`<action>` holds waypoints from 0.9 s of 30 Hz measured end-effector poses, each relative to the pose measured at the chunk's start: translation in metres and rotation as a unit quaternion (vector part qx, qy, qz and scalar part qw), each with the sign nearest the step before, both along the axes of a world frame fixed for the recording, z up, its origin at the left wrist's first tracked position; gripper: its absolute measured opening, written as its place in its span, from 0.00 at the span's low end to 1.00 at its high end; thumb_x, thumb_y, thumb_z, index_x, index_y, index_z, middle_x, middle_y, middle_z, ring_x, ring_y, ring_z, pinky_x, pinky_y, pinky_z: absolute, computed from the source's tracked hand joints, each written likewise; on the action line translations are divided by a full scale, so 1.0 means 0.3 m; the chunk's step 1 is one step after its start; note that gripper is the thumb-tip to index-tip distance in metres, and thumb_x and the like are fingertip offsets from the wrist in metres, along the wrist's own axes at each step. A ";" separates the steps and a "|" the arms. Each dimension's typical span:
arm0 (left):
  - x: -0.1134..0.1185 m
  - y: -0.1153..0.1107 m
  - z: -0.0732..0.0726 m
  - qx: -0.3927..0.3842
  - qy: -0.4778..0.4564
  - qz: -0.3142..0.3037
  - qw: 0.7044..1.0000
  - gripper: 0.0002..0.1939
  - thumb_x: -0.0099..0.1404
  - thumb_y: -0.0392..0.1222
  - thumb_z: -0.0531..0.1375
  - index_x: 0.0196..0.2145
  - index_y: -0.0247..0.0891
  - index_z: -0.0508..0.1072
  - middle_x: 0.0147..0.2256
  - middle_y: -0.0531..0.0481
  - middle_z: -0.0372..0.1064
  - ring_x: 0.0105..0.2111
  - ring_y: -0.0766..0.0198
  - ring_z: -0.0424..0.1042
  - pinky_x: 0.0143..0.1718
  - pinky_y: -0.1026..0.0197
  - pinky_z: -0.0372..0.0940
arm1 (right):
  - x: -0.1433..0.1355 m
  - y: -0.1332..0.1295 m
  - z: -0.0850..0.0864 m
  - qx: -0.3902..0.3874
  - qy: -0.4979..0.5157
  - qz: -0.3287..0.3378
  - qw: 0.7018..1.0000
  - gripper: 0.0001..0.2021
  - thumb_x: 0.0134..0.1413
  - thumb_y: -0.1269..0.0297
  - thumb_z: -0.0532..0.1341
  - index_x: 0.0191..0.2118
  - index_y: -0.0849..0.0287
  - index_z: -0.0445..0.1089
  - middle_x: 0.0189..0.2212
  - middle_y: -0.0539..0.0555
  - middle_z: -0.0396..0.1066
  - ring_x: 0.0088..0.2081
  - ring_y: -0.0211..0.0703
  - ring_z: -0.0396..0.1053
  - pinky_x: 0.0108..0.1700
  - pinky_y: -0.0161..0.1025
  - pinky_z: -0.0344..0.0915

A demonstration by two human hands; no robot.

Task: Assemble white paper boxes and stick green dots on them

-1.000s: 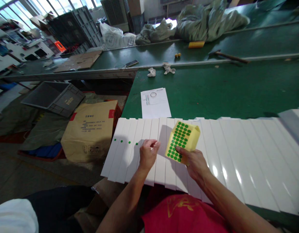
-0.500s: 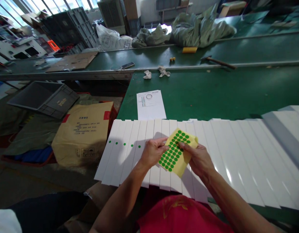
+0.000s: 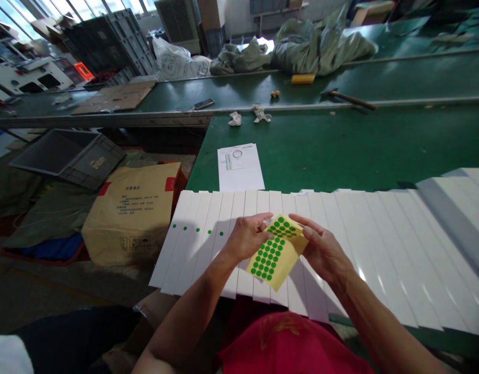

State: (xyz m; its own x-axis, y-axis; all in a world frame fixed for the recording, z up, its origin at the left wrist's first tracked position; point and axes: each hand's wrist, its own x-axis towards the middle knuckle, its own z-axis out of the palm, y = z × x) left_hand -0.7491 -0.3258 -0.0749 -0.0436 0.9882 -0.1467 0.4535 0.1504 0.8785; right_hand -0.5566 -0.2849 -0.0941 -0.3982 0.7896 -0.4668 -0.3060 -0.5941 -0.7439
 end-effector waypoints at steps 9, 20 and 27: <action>-0.015 0.035 0.069 -0.008 0.069 -0.174 0.982 0.29 0.57 0.30 0.56 0.58 0.34 0.65 0.29 0.51 0.75 0.29 0.66 0.71 0.36 0.63 0.65 | 0.066 0.033 0.082 0.102 -0.095 0.183 0.973 0.32 0.31 0.60 0.76 0.49 0.55 0.75 0.37 0.55 0.77 0.37 0.47 0.72 0.37 0.40 0.69; -0.083 -0.073 0.020 -0.019 -0.010 0.049 0.999 0.35 0.44 0.42 0.72 0.50 0.38 0.69 0.39 0.47 0.71 0.34 0.60 0.71 0.35 0.59 0.67 | 0.033 0.023 0.003 0.020 -0.062 -0.013 0.998 0.11 0.39 0.60 0.74 0.24 0.61 0.75 0.23 0.53 0.74 0.25 0.35 0.68 0.28 0.30 0.67; -0.058 -0.095 -0.037 -0.043 -0.341 0.132 0.930 0.21 0.49 0.37 0.68 0.42 0.33 0.68 0.29 0.53 0.71 0.27 0.71 0.69 0.31 0.67 0.63 | 0.022 0.011 0.063 -0.049 -0.037 0.015 0.998 0.16 0.33 0.65 0.76 0.34 0.60 0.77 0.28 0.56 0.77 0.27 0.43 0.74 0.29 0.36 0.72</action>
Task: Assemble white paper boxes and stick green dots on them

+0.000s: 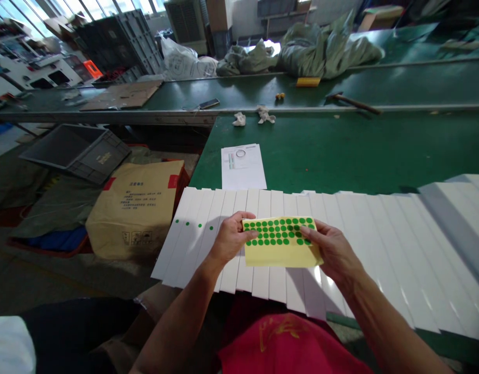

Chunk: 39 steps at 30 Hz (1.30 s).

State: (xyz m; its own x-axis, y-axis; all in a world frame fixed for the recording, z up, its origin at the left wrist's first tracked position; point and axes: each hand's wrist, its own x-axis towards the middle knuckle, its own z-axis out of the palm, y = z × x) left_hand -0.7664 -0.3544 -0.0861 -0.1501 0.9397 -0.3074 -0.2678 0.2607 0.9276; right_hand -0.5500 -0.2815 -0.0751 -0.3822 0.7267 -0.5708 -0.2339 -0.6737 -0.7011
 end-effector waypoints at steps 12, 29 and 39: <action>-0.021 -0.019 0.022 0.025 0.055 -0.001 0.998 0.18 0.55 0.45 0.67 0.40 0.32 0.72 0.29 0.50 0.74 0.29 0.67 0.71 0.32 0.65 0.64 | -0.024 -0.030 -0.024 0.034 -0.017 -0.044 0.998 0.12 0.34 0.61 0.75 0.25 0.61 0.77 0.25 0.56 0.76 0.24 0.41 0.72 0.27 0.35 0.70; 0.056 0.051 0.150 0.060 0.550 -0.110 0.826 0.24 0.52 0.51 0.68 0.45 0.37 0.74 0.42 0.43 0.74 0.41 0.54 0.72 0.46 0.49 0.61 | -0.033 -0.060 -0.017 0.153 -0.043 0.002 0.987 0.10 0.45 0.57 0.71 0.27 0.59 0.76 0.25 0.52 0.74 0.25 0.38 0.69 0.27 0.33 0.66; 0.076 0.096 0.173 -0.020 0.548 -0.183 0.816 0.05 0.55 0.41 0.65 0.28 0.39 0.79 0.24 0.50 0.73 0.26 0.63 0.69 0.35 0.60 0.61 | -0.028 -0.050 -0.015 0.108 -0.043 0.060 0.991 0.13 0.37 0.59 0.74 0.31 0.60 0.78 0.28 0.56 0.77 0.29 0.43 0.73 0.31 0.37 0.68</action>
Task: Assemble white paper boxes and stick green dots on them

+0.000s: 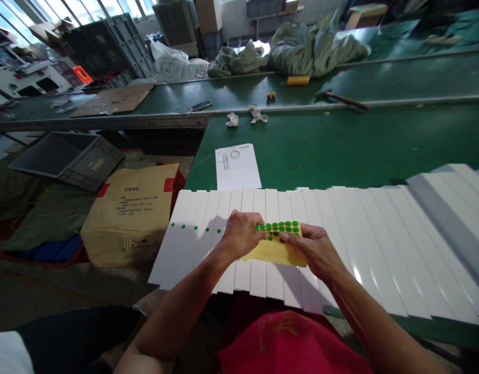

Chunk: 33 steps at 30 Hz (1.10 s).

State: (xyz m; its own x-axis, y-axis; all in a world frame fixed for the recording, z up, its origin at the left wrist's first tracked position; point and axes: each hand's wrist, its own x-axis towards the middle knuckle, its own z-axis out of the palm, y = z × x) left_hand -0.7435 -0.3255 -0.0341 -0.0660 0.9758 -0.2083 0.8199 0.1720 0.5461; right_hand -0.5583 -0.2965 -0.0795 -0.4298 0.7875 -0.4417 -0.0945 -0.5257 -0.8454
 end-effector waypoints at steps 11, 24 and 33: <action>0.006 0.027 -0.004 -0.006 -0.055 0.002 0.998 0.05 0.55 0.41 0.64 0.28 0.39 0.80 0.22 0.52 0.72 0.25 0.66 0.67 0.28 0.64 0.59 | -0.011 0.008 -0.007 0.007 -0.007 0.011 1.000 0.12 0.39 0.58 0.73 0.28 0.61 0.78 0.23 0.53 0.75 0.23 0.39 0.69 0.25 0.34 0.64; -0.027 0.034 -0.091 -0.003 -0.339 0.134 0.931 0.12 0.53 0.46 0.65 0.21 0.33 0.74 0.18 0.54 0.66 0.18 0.71 0.62 0.19 0.68 0.53 | -0.014 -0.006 -0.090 -0.039 0.181 -0.122 0.975 0.27 0.42 0.50 0.70 0.50 0.53 0.71 0.50 0.57 0.73 0.50 0.52 0.70 0.52 0.47 0.67; 0.050 0.021 -0.128 0.034 -0.304 0.178 0.935 0.16 0.53 0.52 0.65 0.21 0.34 0.74 0.19 0.53 0.67 0.21 0.68 0.65 0.20 0.67 0.56 | -0.058 -0.029 -0.029 -0.080 0.123 -0.118 0.982 0.21 0.37 0.65 0.74 0.42 0.59 0.74 0.41 0.57 0.77 0.38 0.49 0.75 0.45 0.45 0.71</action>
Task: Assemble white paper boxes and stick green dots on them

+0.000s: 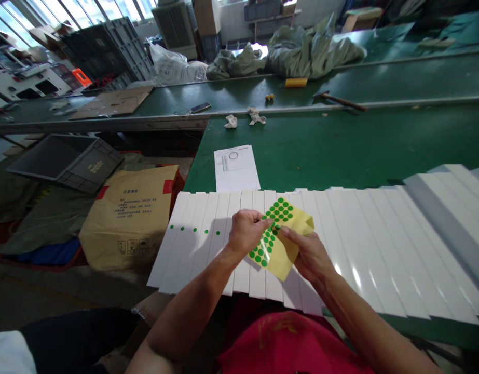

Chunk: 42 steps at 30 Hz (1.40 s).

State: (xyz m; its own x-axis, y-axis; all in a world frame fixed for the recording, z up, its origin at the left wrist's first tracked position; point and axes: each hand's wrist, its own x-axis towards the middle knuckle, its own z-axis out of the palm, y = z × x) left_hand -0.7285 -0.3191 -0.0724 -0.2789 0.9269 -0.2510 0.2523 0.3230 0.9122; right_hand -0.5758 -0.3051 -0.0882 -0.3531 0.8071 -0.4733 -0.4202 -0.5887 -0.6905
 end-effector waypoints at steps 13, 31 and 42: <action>0.055 -0.013 -0.055 0.001 0.005 -0.007 1.000 0.16 0.55 0.50 0.63 0.21 0.33 0.73 0.18 0.54 0.64 0.20 0.71 0.60 0.20 0.68 0.51 | -0.005 0.007 -0.003 -0.025 -0.046 -0.093 0.994 0.16 0.36 0.65 0.75 0.34 0.60 0.75 0.29 0.52 0.77 0.26 0.41 0.74 0.31 0.37 0.71; 0.030 0.046 0.009 0.122 0.074 -0.004 0.990 0.06 0.58 0.32 0.62 0.32 0.37 0.80 0.30 0.49 0.72 0.31 0.67 0.70 0.34 0.64 0.65 | 0.039 -0.020 -0.023 0.034 -0.175 -0.054 0.982 0.15 0.33 0.63 0.75 0.29 0.64 0.76 0.25 0.54 0.76 0.23 0.41 0.72 0.24 0.33 0.66; 0.046 0.034 -0.001 0.105 0.075 0.057 0.990 0.03 0.52 0.33 0.66 0.28 0.34 0.78 0.28 0.50 0.71 0.27 0.68 0.70 0.31 0.64 0.65 | 0.036 -0.028 -0.021 0.031 -0.182 -0.047 0.982 0.15 0.33 0.62 0.75 0.29 0.64 0.76 0.25 0.54 0.76 0.23 0.40 0.71 0.24 0.33 0.66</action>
